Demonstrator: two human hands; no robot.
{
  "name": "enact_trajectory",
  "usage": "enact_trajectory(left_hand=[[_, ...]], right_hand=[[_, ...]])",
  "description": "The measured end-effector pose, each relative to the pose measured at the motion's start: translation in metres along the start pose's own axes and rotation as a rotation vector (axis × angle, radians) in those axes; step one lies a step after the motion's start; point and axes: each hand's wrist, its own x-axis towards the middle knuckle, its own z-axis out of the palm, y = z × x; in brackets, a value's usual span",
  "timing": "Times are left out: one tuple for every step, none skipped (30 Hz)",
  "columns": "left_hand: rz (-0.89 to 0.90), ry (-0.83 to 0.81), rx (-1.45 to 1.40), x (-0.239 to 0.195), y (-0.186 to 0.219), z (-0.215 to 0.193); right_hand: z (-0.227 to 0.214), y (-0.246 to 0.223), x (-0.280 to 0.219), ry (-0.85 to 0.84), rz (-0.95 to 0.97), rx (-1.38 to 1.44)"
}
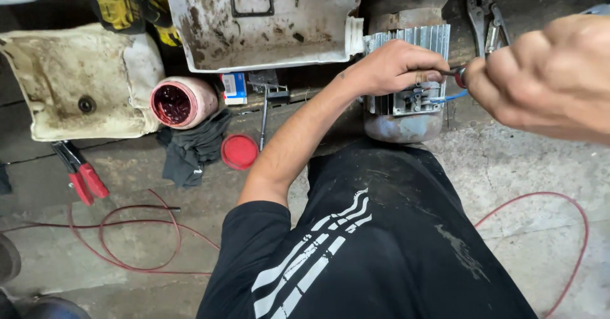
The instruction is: Repairing an electric motor by disassembling and reassembling the terminal box components using a screwdriver
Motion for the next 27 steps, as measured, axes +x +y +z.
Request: enact_trajectory(left_hand=[[0.000,0.000,0.000,-0.001,0.000,0.001],[-0.001,0.001,-0.004,-0.002,0.000,0.002],[-0.006,-0.003,-0.006,-0.001,0.001,0.001],[-0.011,-0.008,-0.008,-0.001,0.002,0.001],[-0.004,-0.007,-0.011,0.000,0.000,0.000],[0.005,-0.007,-0.001,0.000,-0.001,0.000],[0.011,-0.005,0.008,-0.002,-0.002,0.001],[0.014,-0.002,0.006,-0.005,-0.002,0.002],[0.010,-0.004,0.030,-0.006,-0.003,0.002],[0.005,-0.004,0.054,-0.005,-0.005,0.003],[0.012,-0.004,0.051,-0.006,-0.005,0.004],[0.001,0.009,0.050,-0.006,-0.005,0.006],[-0.013,0.018,0.050,-0.008,-0.006,0.006],[-0.010,0.014,0.048,-0.006,-0.008,0.004],[-0.014,0.002,0.058,-0.006,-0.009,0.005],[-0.018,-0.011,0.067,-0.006,-0.010,0.006],[-0.017,-0.018,0.064,-0.006,-0.008,0.004],[-0.008,-0.037,0.042,-0.006,-0.006,0.002],[0.008,-0.063,0.015,-0.002,-0.004,0.000],[0.016,-0.078,0.007,-0.002,-0.005,0.001],[-0.006,-0.075,0.024,-0.003,-0.006,0.002],[-0.029,-0.073,0.042,-0.004,-0.006,0.002],[-0.029,-0.080,0.037,-0.006,-0.006,0.002],[-0.036,-0.080,0.020,-0.008,-0.006,0.002],[-0.042,-0.079,0.005,-0.008,-0.006,0.002],[-0.039,-0.085,0.001,-0.007,-0.006,0.001],[-0.043,-0.087,0.001,-0.007,-0.006,0.001]], right_hand=[[-0.007,-0.005,0.001,-0.105,0.149,-0.032],[-0.010,-0.009,0.005,-0.107,0.147,-0.029],[-0.015,-0.014,0.009,-0.369,0.358,0.130],[-0.020,-0.019,0.012,-0.624,0.576,0.295],[-0.026,-0.017,0.016,-0.630,0.578,0.291],[-0.032,-0.015,0.021,-0.660,0.613,0.257],[-0.037,-0.015,0.025,-0.687,0.645,0.222],[-0.039,-0.013,0.027,-0.691,0.643,0.218],[-0.042,-0.011,0.027,-0.658,0.641,0.206],[-0.045,-0.009,0.028,-0.625,0.638,0.193],[-0.047,-0.005,0.025,-0.631,0.640,0.189],[-0.049,-0.002,0.022,-0.508,0.578,0.105],[-0.050,0.002,0.020,-0.381,0.520,0.025],[-0.049,0.012,0.018,-0.385,0.523,0.025],[-0.047,0.019,0.014,-0.212,0.257,-0.028],[-0.046,0.027,0.011,-0.041,-0.012,-0.082],[-0.043,0.028,0.011,-0.044,-0.006,-0.077],[-0.040,0.029,0.012,-0.046,-0.070,-0.032],[-0.039,0.029,0.011,-0.058,-0.128,0.015],[-0.039,0.028,0.010,-0.069,-0.115,0.022],[-0.039,0.027,0.009,-0.107,-0.106,0.087],[-0.039,0.027,0.010,-0.144,-0.096,0.152],[-0.048,0.025,0.014,-0.147,-0.090,0.158],[-0.057,0.023,0.019,-0.224,0.030,0.195],[-0.066,0.022,0.023,-0.303,0.150,0.228],[-0.070,0.019,0.024,-0.307,0.156,0.231],[-0.074,0.017,0.027,-0.381,0.332,0.281]])
